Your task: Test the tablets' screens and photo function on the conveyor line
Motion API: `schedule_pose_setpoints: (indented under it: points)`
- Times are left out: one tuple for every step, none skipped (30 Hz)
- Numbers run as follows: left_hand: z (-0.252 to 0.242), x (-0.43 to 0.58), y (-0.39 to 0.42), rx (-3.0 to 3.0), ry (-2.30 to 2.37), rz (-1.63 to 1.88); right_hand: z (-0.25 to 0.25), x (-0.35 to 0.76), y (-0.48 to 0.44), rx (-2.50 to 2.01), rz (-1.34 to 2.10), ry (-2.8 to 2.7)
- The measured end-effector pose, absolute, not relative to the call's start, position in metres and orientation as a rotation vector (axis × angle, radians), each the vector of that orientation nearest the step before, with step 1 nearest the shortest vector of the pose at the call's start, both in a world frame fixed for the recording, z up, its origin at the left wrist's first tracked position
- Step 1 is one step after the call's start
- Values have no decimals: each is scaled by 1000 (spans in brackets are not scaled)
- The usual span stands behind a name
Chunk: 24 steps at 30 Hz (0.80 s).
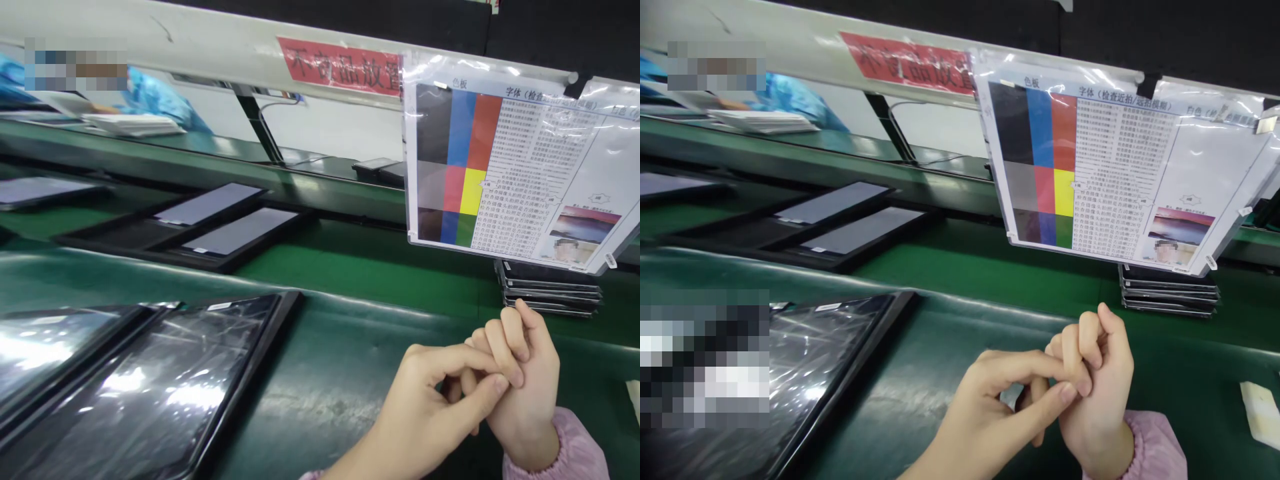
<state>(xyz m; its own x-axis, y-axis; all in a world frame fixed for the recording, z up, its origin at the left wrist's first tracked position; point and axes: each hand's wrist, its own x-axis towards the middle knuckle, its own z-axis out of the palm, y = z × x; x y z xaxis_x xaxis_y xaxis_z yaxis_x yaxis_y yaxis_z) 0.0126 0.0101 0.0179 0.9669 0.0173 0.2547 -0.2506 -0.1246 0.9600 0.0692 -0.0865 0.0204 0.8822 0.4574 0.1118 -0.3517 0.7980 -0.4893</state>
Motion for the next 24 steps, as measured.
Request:
schedule_pose_setpoints:
  points:
    - [18, 13, 10, 1687, -175, 228, 20, 69, -86, -482, 437, -229]
    - [18, 13, 10, 1690, -170, 228, 20, 69, -86, -488, 433, -229]
    - [17, 14, 10, 1692, -167, 229, 20, 69, -87, -495, 425, -228]
    - [17, 14, 10, 1692, -165, 232, 20, 69, -86, -502, 414, -227]
    - [17, 14, 10, 1694, -165, 235, 20, 69, -86, -508, 400, -225]
    - [17, 15, 10, 1693, -167, 242, 20, 68, -86, -513, 387, -226]
    - [17, 15, 10, 1696, -169, 248, 21, 68, -86, -519, 375, -229]
    - [17, 15, 10, 1699, -172, 255, 21, 68, -86, -525, 367, -235]
    - [17, 15, 10, 1698, -172, 260, 22, 68, -86, -530, 361, -242]
    - [17, 15, 10, 1696, -173, 258, 22, 68, -85, -533, 353, -250]
    - [17, 15, 10, 1690, -172, 250, 22, 67, -85, -536, 348, -254]
    - [17, 15, 10, 1681, -169, 240, 22, 67, -85, -538, 346, -256]
    - [16, 15, 10, 1672, -167, 226, 21, 68, -85, -538, 345, -256]
    - [16, 15, 10, 1662, -164, 219, 21, 68, -86, -538, 347, -254]
    - [16, 15, 10, 1656, -160, 214, 21, 68, -86, -538, 350, -251]
    - [16, 15, 10, 1650, -157, 212, 20, 68, -86, -539, 353, -249]
    - [16, 15, 10, 1646, -153, 212, 21, 68, -86, -540, 353, -249]
    - [16, 15, 10, 1643, -150, 210, 21, 68, -87, -542, 351, -250]
    - [17, 15, 10, 1641, -148, 208, 22, 68, -87, -544, 350, -252]
    - [17, 15, 10, 1637, -147, 205, 22, 68, -87, -545, 352, -255]
    - [18, 15, 10, 1633, -148, 198, 23, 68, -87, -543, 356, -257]
    - [18, 15, 10, 1629, -148, 193, 23, 68, -87, -537, 365, -258]
    - [18, 15, 10, 1626, -149, 190, 23, 68, -87, -526, 378, -255]
    - [18, 15, 10, 1625, -149, 188, 22, 68, -87, -513, 393, -250]
